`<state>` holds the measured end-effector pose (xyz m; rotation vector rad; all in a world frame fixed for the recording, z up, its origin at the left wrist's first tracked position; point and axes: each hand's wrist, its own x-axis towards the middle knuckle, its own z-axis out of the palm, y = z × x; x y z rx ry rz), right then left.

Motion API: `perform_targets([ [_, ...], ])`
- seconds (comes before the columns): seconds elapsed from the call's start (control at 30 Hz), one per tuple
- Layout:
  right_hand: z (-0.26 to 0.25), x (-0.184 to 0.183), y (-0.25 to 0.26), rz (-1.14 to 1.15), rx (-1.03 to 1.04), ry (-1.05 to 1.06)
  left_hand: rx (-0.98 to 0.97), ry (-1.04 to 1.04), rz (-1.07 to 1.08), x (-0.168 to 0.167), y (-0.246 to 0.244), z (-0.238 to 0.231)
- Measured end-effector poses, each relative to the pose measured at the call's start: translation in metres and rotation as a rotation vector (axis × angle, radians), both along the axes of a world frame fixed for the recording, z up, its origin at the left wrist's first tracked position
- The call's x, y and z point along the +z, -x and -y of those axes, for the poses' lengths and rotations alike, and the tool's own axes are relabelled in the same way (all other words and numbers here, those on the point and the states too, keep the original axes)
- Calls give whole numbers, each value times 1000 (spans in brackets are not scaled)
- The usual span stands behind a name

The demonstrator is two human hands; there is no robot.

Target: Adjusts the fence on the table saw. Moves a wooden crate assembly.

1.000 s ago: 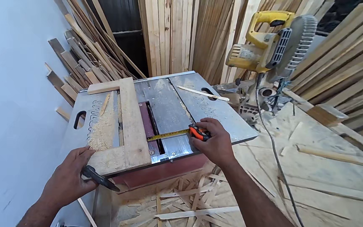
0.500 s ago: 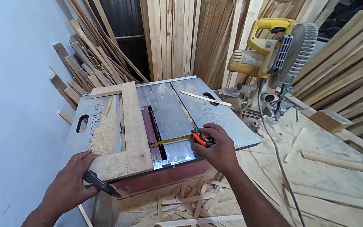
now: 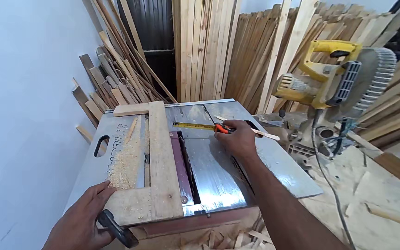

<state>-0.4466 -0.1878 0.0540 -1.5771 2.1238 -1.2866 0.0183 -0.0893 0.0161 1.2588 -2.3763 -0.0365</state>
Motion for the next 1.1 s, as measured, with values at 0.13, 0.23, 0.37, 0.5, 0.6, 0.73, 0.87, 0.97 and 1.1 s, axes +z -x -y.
perform_targets([
  [0.13,11,-19,-4,-73,40,33,14,-79,5,8,1,-4],
  [0.23,11,-23,-5,-104,36,32,4,-113,11,12,1,-4],
  [0.37,11,-25,-2,-110,48,43,-18,-141,-3,15,1,-3],
  [0.5,10,-24,-2,-115,43,32,-40,-151,-12,16,0,-3],
  [0.6,10,-24,-2,-113,38,30,-51,-156,-7,17,0,-2],
  [0.73,12,-26,0,-121,51,48,-70,-189,-15,21,1,-1],
  [0.87,12,-23,-2,-102,56,48,-70,-186,-26,21,1,1],
  [0.97,13,-21,-1,-105,56,48,-66,-177,-26,20,1,0],
  [1.1,15,-22,2,-101,60,41,-63,-172,-25,21,2,1],
])
